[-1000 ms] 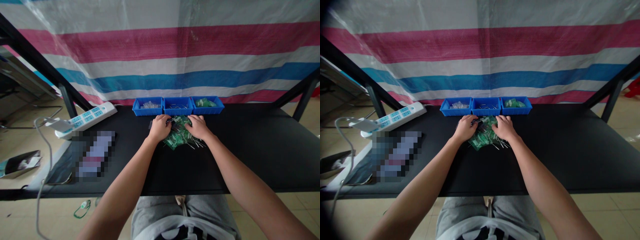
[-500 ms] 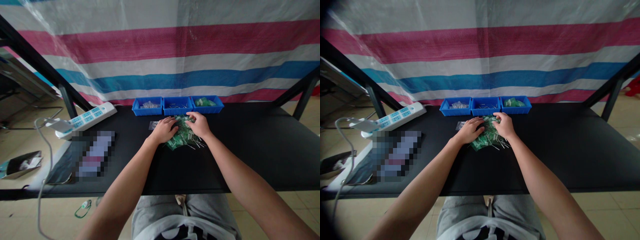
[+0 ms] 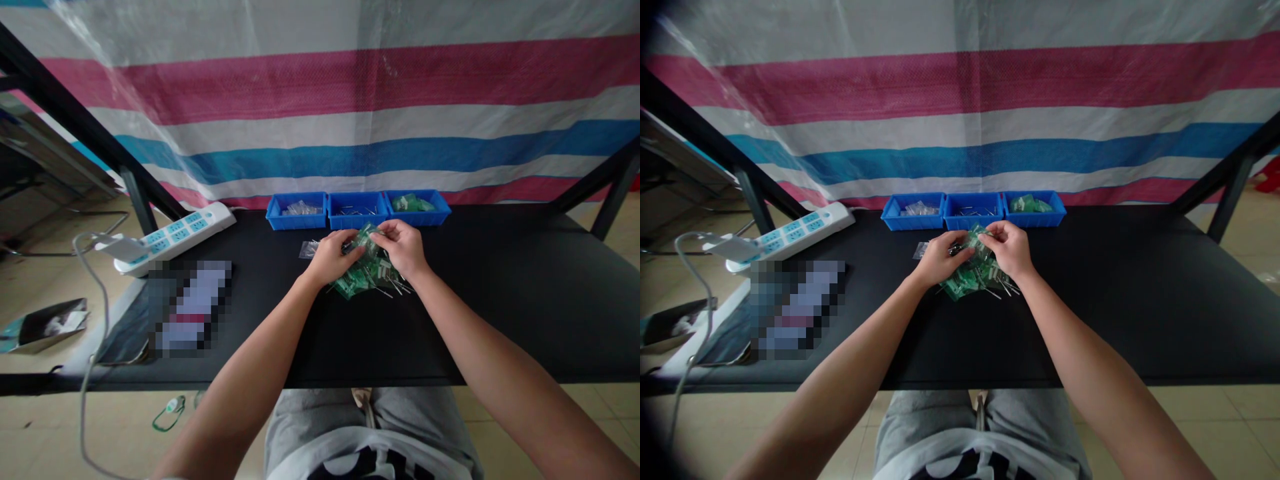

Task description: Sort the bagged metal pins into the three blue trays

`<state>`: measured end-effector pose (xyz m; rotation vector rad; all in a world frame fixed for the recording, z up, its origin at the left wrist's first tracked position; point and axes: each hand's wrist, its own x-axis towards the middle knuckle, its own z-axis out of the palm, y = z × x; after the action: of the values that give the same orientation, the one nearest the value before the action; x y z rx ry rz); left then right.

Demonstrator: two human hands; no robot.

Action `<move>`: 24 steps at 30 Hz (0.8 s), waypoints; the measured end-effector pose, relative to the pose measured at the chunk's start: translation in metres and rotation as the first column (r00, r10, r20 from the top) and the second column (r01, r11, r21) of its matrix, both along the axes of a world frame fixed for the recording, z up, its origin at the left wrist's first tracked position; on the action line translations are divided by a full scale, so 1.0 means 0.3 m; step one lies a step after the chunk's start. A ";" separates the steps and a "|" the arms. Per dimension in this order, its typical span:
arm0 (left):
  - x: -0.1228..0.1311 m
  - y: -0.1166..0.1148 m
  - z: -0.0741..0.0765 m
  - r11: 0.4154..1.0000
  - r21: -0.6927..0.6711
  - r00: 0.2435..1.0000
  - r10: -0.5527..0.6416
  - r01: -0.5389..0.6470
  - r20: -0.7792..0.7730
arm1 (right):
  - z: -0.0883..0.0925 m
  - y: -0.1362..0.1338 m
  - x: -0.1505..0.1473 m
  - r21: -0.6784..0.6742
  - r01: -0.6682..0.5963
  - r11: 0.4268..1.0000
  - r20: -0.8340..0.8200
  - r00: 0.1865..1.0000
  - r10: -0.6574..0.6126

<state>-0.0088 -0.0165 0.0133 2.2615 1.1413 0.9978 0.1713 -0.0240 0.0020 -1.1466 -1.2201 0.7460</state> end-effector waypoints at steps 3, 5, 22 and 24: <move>0.002 -0.001 -0.004 0.999 -0.033 0.996 0.008 -0.005 0.089 | 0.010 -0.018 -0.016 0.019 -0.074 0.997 -0.013 0.997 0.074; 0.001 0.003 -0.008 1.000 0.005 0.984 0.017 -0.018 0.177 | 0.016 -0.026 -0.018 0.042 -0.130 0.991 0.007 0.992 0.130; -0.004 -0.017 -0.007 0.943 0.304 0.968 0.063 -0.137 0.242 | 0.039 -0.077 -0.033 0.384 -0.180 0.906 0.654 0.746 -0.129; -0.002 -0.025 -0.002 0.934 0.322 0.964 0.069 -0.153 0.256 | 0.040 -0.081 -0.033 0.414 -0.153 0.897 0.654 0.736 -0.176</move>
<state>-0.0094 -0.0240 0.0128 2.2625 1.0674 1.5751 0.1613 -0.0481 0.0140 -1.0561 -1.8806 -0.0291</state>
